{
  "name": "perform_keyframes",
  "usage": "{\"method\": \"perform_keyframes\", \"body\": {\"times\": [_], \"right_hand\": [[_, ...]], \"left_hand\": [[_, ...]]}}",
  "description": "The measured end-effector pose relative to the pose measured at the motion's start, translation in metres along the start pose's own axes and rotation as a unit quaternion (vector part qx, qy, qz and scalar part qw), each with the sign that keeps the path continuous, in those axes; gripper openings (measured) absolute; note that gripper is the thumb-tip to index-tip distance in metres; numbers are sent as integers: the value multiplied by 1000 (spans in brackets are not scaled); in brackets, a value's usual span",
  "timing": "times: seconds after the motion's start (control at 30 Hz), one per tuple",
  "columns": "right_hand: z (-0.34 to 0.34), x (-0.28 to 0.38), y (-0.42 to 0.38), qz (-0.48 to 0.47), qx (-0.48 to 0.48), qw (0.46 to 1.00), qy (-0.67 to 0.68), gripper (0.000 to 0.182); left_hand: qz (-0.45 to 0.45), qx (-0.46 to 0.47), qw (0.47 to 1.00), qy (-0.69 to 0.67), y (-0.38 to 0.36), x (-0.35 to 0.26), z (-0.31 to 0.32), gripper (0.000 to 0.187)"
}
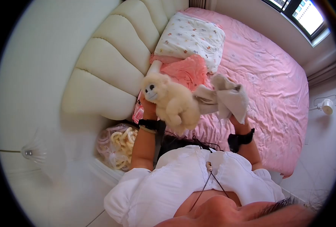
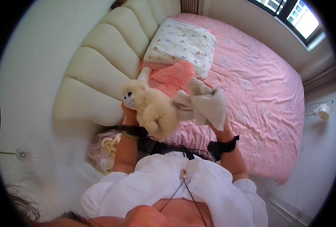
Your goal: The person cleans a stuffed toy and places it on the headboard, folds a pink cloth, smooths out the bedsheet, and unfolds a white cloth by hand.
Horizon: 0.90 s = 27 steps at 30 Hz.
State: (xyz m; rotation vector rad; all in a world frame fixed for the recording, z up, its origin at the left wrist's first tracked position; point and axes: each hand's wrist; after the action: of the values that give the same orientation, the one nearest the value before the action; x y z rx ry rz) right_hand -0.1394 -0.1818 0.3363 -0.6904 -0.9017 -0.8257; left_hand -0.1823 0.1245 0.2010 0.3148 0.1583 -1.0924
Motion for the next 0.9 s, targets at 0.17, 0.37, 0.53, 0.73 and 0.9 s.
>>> {"method": "perform_keyframes", "body": {"times": [0.17, 0.37, 0.53, 0.73, 0.9], "right_hand": [[33, -55, 34, 1, 187, 946, -263, 46], [-31, -147, 16, -56, 231, 771, -591, 40], [-59, -157, 7, 285, 156, 924, -201, 34], [12, -58, 16, 131, 255, 953, -98, 39], [90, -39, -41, -342, 390, 716, -467, 60]], "left_hand": [[2, 61, 998, 35, -40, 5, 52, 46], [73, -29, 984, 157, -97, -28, 59, 37], [151, -167, 940, 256, -162, -30, 112, 38], [143, -146, 829, 521, -223, 4, 107, 40], [195, -96, 823, 524, -225, 22, 121, 46]]}}
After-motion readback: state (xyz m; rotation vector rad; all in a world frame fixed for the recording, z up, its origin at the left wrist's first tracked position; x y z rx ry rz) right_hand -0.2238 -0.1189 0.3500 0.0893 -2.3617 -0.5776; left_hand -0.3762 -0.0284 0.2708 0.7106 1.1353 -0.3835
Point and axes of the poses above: each hand's wrist, its own y-axis towards the middle knuckle, its own z-axis out of the palm, x = y × z, and after that the axes turned 15 degrees about z, right-handed
